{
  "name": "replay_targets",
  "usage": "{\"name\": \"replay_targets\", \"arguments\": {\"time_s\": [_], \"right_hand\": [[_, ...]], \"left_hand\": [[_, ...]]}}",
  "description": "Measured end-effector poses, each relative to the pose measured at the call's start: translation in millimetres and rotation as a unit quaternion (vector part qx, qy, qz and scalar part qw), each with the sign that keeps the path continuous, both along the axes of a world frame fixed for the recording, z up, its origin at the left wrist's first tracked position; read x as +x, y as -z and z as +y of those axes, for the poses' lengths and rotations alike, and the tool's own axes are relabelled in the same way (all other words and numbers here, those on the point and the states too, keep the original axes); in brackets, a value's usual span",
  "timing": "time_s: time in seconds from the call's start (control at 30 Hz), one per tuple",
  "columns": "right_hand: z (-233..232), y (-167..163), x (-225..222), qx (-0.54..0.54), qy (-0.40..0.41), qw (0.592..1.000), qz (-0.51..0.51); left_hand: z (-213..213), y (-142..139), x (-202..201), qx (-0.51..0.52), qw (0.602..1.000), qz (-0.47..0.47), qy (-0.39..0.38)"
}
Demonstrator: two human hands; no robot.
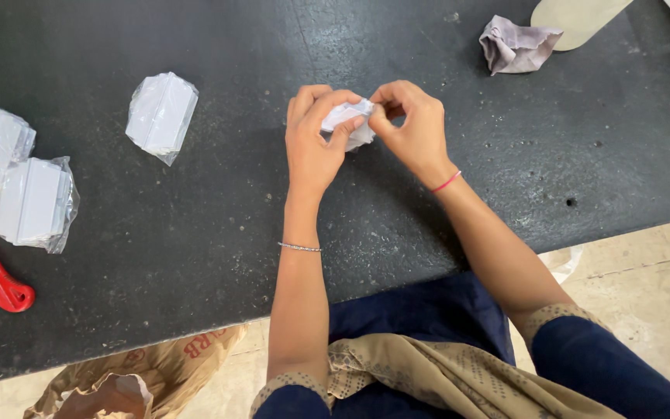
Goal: The person wipes several white plastic rectangular parts with a cloth, then places them into clear plastic bags. The person handles the parts one at a time, wiping each before bagging them.
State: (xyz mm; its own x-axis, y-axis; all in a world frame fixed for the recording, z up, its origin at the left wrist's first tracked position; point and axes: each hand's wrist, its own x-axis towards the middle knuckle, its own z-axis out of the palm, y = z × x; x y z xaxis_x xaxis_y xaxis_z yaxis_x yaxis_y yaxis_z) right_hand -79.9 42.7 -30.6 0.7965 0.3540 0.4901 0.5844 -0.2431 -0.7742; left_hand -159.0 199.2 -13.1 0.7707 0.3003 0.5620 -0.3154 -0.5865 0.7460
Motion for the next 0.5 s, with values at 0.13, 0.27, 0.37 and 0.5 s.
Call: {"name": "replay_targets", "arguments": {"time_s": [0.13,0.27,0.37,0.5], "right_hand": [[3.4,4.5,1.0,0.077,-0.014,0.988,0.136],[6.1,4.3,-0.7,0.099,-0.013,0.984,0.149],[5.6,0.5,-6.7,0.077,-0.004,0.997,0.025],[2.8,-7.9,-11.7,0.0,0.006,0.994,-0.11]], "left_hand": [[3.9,-0.2,0.7,-0.012,1.0,0.001,0.0],[6.4,-1.3,-1.8,0.007,1.0,0.003,-0.018],[10.7,-2.9,-4.3,0.044,0.998,0.01,-0.038],[11.5,-3.2,-4.9,0.104,0.994,-0.008,-0.045]]}}
